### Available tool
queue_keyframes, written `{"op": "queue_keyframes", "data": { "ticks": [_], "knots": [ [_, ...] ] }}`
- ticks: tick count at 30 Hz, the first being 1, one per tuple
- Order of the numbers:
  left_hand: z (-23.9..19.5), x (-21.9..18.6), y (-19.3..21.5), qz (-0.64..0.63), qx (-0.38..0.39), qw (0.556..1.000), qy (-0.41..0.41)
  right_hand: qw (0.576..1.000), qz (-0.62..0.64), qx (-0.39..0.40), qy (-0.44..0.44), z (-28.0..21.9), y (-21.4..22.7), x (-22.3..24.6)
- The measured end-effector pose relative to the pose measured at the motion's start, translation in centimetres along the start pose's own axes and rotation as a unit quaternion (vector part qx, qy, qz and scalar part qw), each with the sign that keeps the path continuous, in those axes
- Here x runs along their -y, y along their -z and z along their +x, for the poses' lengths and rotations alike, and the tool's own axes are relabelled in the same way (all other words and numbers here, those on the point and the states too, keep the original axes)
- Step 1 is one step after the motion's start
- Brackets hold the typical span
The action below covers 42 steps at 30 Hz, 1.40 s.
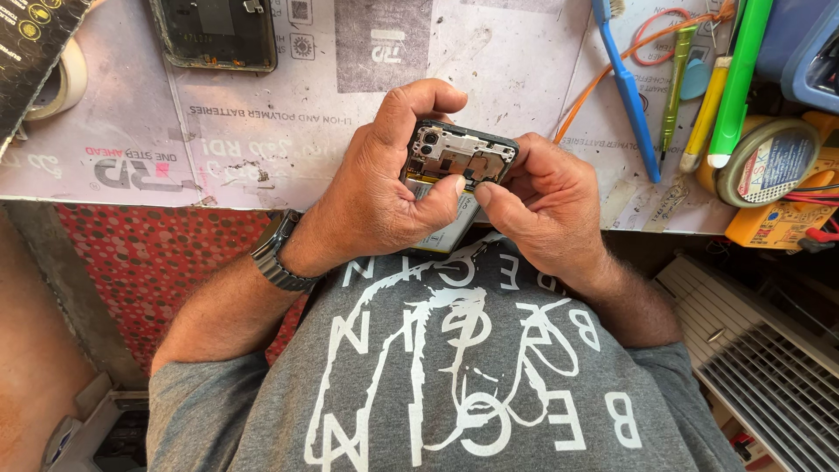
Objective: The person cleans the interior of a disassembled smartphone with a spray and a toothbrush, then installs a new battery and connects its ribbon cable to the motherboard.
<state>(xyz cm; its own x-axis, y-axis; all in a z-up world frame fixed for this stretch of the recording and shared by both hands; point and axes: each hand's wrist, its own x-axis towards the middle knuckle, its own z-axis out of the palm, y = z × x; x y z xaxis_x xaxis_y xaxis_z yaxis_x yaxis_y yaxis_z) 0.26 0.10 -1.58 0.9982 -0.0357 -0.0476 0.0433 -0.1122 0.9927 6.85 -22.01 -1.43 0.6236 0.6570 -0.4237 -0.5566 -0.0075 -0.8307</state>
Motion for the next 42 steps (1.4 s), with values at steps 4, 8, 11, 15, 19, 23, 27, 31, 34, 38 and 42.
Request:
{"op": "queue_keyframes", "data": {
  "ticks": [4, 8, 11, 15, 19, 23, 27, 31, 34, 38, 42],
  "knots": [
    [0.0, 0.1, -0.1, 0.003, -0.008, 1.0, -0.008, 1.0, 0.003, 0.001, 0.021, 0.2, -0.1, 0.0],
    [0.1, 0.1, -0.2, -0.007, -0.01, 1.0, 0.001, 0.998, -0.041, -0.028, 0.026, 0.3, -0.4, -0.1],
    [0.2, 0.1, -0.2, -0.004, -0.016, 1.0, -0.014, 0.997, -0.058, -0.054, 0.025, 0.3, -0.8, -0.3],
    [0.2, 0.2, -0.1, -0.004, -0.01, 1.0, -0.027, 0.993, -0.075, -0.068, 0.055, 0.2, -1.5, -0.5],
    [0.2, 0.1, 0.0, 0.008, -0.017, 0.999, -0.045, 0.993, -0.084, -0.072, 0.045, 0.2, -1.6, -0.5],
    [0.3, 0.1, -0.1, -0.005, -0.014, 0.999, -0.04, 0.993, -0.08, -0.068, 0.046, 0.1, -1.5, -0.6],
    [0.6, 0.0, 0.0, -0.02, -0.013, 0.999, -0.03, 0.993, -0.079, -0.067, 0.051, 0.3, -1.6, -0.6],
    [0.5, -0.2, -0.1, -0.025, -0.016, 0.999, -0.019, 0.994, -0.077, -0.067, 0.045, 0.1, -1.6, -0.7],
    [0.5, -0.2, 0.0, -0.027, -0.016, 0.999, -0.018, 0.994, -0.074, -0.068, 0.041, 0.2, -1.6, -0.7],
    [0.6, -0.2, -0.1, -0.023, -0.019, 0.999, -0.022, 0.995, -0.061, -0.06, 0.044, 0.3, -1.6, -0.6],
    [0.6, -0.1, -0.1, -0.023, -0.02, 0.999, -0.025, 0.996, -0.06, -0.06, 0.033, 0.4, -1.6, -0.5]
  ]
}}
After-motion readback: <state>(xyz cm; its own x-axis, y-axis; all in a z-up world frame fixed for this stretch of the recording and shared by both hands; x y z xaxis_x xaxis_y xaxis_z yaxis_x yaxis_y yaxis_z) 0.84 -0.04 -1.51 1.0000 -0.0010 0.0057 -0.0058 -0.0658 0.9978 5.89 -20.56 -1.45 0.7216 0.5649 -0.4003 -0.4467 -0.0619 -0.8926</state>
